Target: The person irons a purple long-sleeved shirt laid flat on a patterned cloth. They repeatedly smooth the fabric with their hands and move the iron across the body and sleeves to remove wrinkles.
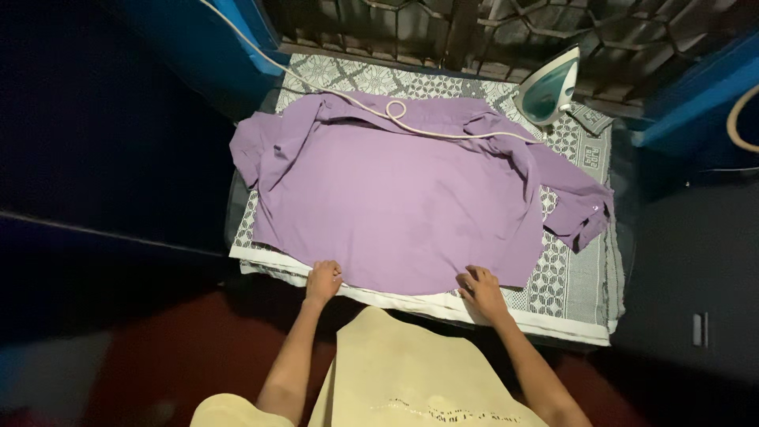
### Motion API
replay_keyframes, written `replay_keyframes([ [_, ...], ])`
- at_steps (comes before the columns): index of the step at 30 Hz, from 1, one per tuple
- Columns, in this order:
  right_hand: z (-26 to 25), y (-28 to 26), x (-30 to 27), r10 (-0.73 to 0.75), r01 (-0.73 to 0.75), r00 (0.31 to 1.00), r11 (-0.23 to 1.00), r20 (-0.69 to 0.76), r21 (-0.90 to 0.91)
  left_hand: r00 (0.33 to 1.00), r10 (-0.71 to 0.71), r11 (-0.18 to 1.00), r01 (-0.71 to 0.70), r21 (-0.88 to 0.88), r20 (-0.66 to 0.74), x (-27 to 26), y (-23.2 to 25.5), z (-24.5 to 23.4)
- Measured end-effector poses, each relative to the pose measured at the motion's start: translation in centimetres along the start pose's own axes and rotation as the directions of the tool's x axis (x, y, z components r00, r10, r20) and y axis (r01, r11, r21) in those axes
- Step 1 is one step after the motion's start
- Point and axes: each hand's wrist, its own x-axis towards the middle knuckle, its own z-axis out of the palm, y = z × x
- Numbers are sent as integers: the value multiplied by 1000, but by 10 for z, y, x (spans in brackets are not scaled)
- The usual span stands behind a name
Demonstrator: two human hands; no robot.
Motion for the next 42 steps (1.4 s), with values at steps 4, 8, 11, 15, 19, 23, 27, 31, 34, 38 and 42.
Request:
replay_keyframes([
  [4, 4, 2, 9, 56, -51, 987, 998, 149, -41, 997, 81, 997, -81, 1, -16, 10, 7, 8],
  [8, 1, 14, 45, 72, -45, 923, 996, 377, -79, 990, 109, 992, -114, -57, -88, 46, 29, 17],
  [11, 3, 13, 74, 31, -21, 960, 999, 280, -39, 989, 118, 983, -130, -127, -93, 76, 53, 20],
  [15, 10, -3, 135, 39, -28, 986, 997, 164, -66, 974, 224, 975, -224, -11, 18, 120, 94, 15],
  [19, 12, -23, 200, 135, -94, 958, 981, 251, -169, 959, 176, 958, -219, 184, 223, 164, 122, 22],
  [23, 14, -18, 222, 325, -259, 870, 941, 370, -217, 951, 79, 950, -163, 268, 299, 189, 118, 39],
  [27, 20, -3, 211, 293, -250, 915, 951, 279, -180, 955, 69, 943, -157, 293, 288, 180, 110, 51],
  [31, 15, 11, 193, 240, -217, 941, 969, 238, -122, 928, 22, 955, -130, 268, 373, 173, 110, 42],
  [34, 2, 35, 198, 153, -153, 988, 985, 10, 82, 906, -17, 955, -110, 274, 423, 176, 112, 36],
  [38, -41, 94, 222, 321, -154, 870, 898, -373, 413, 923, -37, 952, -84, 294, 384, 179, 112, 43],
  [42, -112, 171, 265, 364, -249, 684, 931, -632, 266, 918, -107, 975, 21, 221, 382, 164, 120, 53],
])
